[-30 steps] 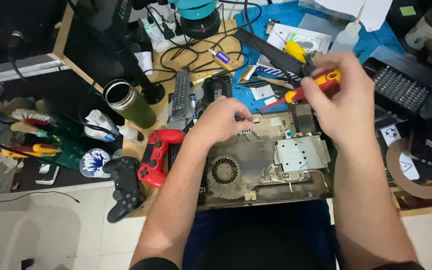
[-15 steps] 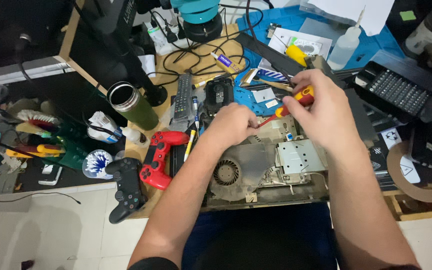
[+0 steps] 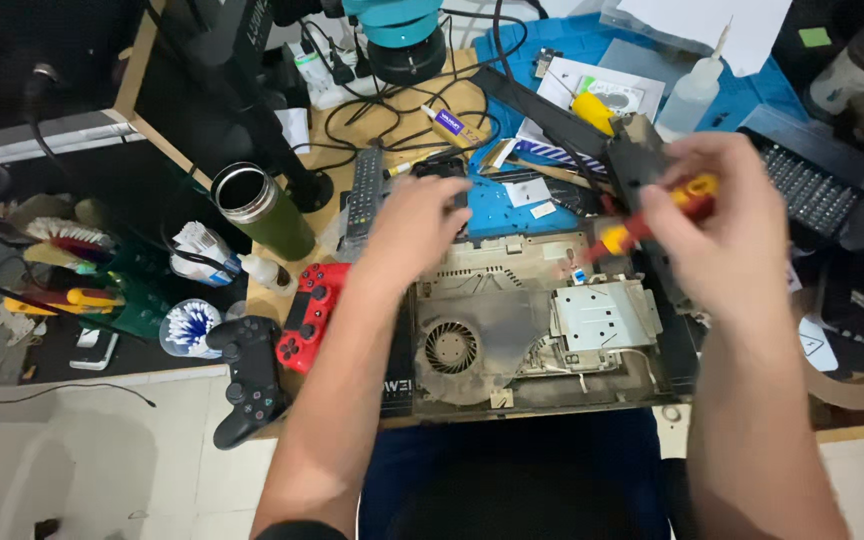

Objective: The person uses a screwdriver to remove screws from a metal bracket attached to a disassembled electronic device. They then detach the bracket and place it on the table. The person continues to use the screwdriver to remove additional screws from the device's internal components.

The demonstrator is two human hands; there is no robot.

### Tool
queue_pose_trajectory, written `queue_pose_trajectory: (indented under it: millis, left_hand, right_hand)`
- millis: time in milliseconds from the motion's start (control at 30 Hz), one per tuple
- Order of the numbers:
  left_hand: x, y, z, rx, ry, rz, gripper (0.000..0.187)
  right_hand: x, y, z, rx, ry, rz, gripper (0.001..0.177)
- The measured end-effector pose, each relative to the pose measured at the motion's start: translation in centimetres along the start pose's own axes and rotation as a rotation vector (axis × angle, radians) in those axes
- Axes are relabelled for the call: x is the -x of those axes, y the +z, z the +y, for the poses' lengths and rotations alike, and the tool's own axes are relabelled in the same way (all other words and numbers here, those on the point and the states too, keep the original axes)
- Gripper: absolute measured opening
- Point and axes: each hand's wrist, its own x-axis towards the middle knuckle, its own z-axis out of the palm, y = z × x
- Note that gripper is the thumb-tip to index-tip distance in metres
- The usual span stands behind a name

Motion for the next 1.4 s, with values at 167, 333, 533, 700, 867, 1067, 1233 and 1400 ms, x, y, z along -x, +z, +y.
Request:
queue_pose_trajectory:
  millis: [167, 333, 533, 700, 867, 1067, 1233, 1400]
  left_hand:
    - [10.6, -1.8, -1.4, 0.149, 0.058, 0.235, 0.048]
    - [14.0, 1.7, 2.7, 0.12, -0.035, 0.1, 0.078]
    - [12.6, 7.0, 4.0, -0.006, 0.025, 0.15, 0.127]
    - [11.6, 8.2, 5.2, -0.112, 0.002, 0.192, 0.115]
    - [11.2, 8.9, 5.0, -0.178, -0.055, 0.144, 0.136]
    - [11.1, 9.0, 5.2, -0.171, -0.089, 0.123, 0.13]
    - [11.2, 8.7, 5.6, -0.169, -0.101, 0.132, 0.137]
    - [11.2, 9.3, 5.2, -0.2, -0.081, 0.159, 0.118]
  right_hand:
    - [3.0, -2.4, 3.0, 0.051, 0.126, -0.219, 0.023]
    - [6.2, -1.4, 4.0, 0.132, 0.287, -0.47, 0.038]
    - [9.6, -1.0, 6.1, 0.106, 0.24, -0.413, 0.036]
    - [10.5, -2.3, 5.9, 0.12, 0.327, -0.373, 0.032]
    - [10.9, -2.6, 5.8, 0.273, 0.569, -0.473, 0.034]
    - [12.7, -2.2, 7.6, 0.304, 0.657, -0.428, 0.047]
    - [13.4, -1.4, 8.4, 0.236, 0.652, -0.45, 0.047]
    - [14.2, 0.2, 10.7, 0.168, 0.578, -0.384, 0.048]
